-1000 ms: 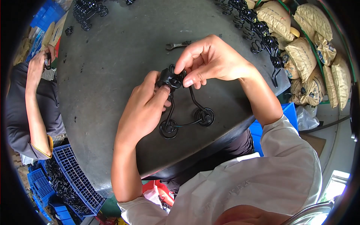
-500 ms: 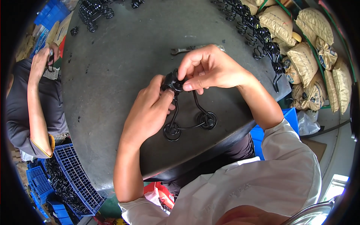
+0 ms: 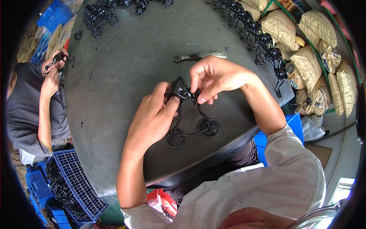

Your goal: Assembling small black mechanical components, specifically bicycle brake parts, at a workbench in a factory setting.

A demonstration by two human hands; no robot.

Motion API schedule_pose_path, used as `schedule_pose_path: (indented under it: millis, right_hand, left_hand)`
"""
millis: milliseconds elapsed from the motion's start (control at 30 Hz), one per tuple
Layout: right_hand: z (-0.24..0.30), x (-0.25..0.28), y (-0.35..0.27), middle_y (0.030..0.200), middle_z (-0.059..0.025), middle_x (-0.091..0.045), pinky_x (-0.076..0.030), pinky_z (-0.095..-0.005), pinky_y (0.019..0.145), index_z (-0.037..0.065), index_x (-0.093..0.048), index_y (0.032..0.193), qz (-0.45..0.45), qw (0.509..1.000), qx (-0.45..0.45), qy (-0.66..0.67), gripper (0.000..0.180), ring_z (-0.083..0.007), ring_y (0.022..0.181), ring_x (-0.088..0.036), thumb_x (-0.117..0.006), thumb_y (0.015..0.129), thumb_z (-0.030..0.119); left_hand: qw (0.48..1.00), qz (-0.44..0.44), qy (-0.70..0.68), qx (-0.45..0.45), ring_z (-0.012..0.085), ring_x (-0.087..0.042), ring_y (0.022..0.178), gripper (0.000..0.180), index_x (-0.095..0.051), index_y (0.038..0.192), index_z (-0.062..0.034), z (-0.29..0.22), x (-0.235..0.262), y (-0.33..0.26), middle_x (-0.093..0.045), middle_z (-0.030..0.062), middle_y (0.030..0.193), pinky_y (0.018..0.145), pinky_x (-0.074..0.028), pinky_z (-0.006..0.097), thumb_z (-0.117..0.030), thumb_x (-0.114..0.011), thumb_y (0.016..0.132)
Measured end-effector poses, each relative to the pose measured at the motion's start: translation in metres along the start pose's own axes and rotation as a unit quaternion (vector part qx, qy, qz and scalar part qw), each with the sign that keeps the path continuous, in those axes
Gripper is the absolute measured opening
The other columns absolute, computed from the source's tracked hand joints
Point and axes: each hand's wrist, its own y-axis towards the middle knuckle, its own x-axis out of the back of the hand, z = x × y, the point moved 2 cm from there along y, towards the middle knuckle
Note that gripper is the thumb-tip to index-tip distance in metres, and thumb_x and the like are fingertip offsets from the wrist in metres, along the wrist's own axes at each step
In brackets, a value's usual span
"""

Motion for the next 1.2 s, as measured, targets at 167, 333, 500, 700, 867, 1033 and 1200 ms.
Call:
schedule_pose_path:
  millis: [167,333,500,700,867,1033,1200]
  right_hand:
    - [-0.007,0.002,0.001,0.079,-0.0103,-0.073,-0.052,-0.0257,0.052,-0.003,-0.066,0.096,0.017,0.999,-0.004,-0.039,0.022,-0.0153,0.062,-0.072,-0.083,0.082,0.001]
    - [0.0,0.0,-0.001,0.077,-0.0098,-0.072,-0.052,-0.0263,0.052,-0.003,-0.064,0.098,0.018,0.999,-0.011,-0.046,0.023,-0.0156,0.062,-0.072,-0.08,0.083,-0.001]
    - [0.0,0.0,-0.002,0.076,-0.0082,-0.07,-0.054,-0.0251,0.055,-0.002,-0.06,0.1,0.007,0.999,-0.023,-0.033,0.026,-0.0133,0.063,-0.071,-0.079,0.083,-0.006]
    - [0.007,0.002,-0.002,0.074,-0.0088,-0.071,-0.055,-0.0261,0.052,-0.002,-0.06,0.096,0.0,0.998,-0.048,-0.04,0.024,-0.0148,0.063,-0.072,-0.081,0.083,-0.003]
    - [0.001,0.0,-0.008,0.075,-0.0121,-0.072,-0.056,-0.0282,0.05,-0.004,-0.061,0.094,0.017,1.0,-0.022,0.0,0.022,-0.0173,0.061,-0.073,-0.081,0.084,-0.001]
    - [-0.004,-0.006,-0.005,0.076,-0.0104,-0.071,-0.056,-0.0277,0.054,-0.004,-0.06,0.098,0.04,0.999,-0.017,-0.012,0.023,-0.0163,0.065,-0.073,-0.077,0.083,-0.004]
    - [-0.004,-0.003,-0.003,0.078,-0.007,-0.069,-0.056,-0.0269,0.056,-0.003,-0.058,0.105,0.022,1.0,-0.003,0.009,0.027,-0.0151,0.067,-0.072,-0.077,0.085,-0.004]
  left_hand:
    - [0.998,-0.025,0.057,-0.027,0.0323,-0.066,0.065,0.022,-0.056,0.104,0.0054,-0.001,-0.003,-0.001,-0.063,0.0192,0.071,0.066,-0.048,0.044,-0.016,-0.057,0.098]
    - [0.993,-0.042,0.101,-0.044,0.0402,-0.067,0.072,0.021,-0.057,0.103,0.0054,-0.01,-0.007,-0.006,-0.066,0.0241,0.079,0.07,-0.049,0.048,-0.014,-0.059,0.098]
    - [0.986,-0.061,0.144,-0.063,0.0455,-0.068,0.081,0.018,-0.058,0.101,0.0048,-0.013,-0.01,-0.005,-0.068,0.0266,0.088,0.074,-0.05,0.053,-0.013,-0.058,0.097]
    - [0.977,-0.083,0.171,-0.098,0.0446,-0.068,0.081,0.017,-0.058,0.101,0.0038,-0.013,-0.012,-0.001,-0.068,0.0248,0.088,0.074,-0.051,0.052,-0.013,-0.059,0.097]
    - [0.97,-0.094,0.195,-0.11,0.0438,-0.067,0.079,0.018,-0.058,0.099,0.0022,-0.014,-0.015,-0.006,-0.067,0.0242,0.086,0.073,-0.052,0.053,-0.015,-0.061,0.096]
    - [0.972,-0.082,0.197,-0.094,0.0411,-0.069,0.074,0.019,-0.059,0.1,0.0021,-0.012,-0.017,-0.011,-0.067,0.0238,0.086,0.07,-0.052,0.053,-0.016,-0.06,0.096]
    - [0.969,-0.095,0.206,-0.099,0.0396,-0.07,0.069,0.018,-0.059,0.101,0.0037,-0.014,-0.015,-0.009,-0.068,0.0249,0.082,0.067,-0.053,0.05,-0.014,-0.06,0.097]
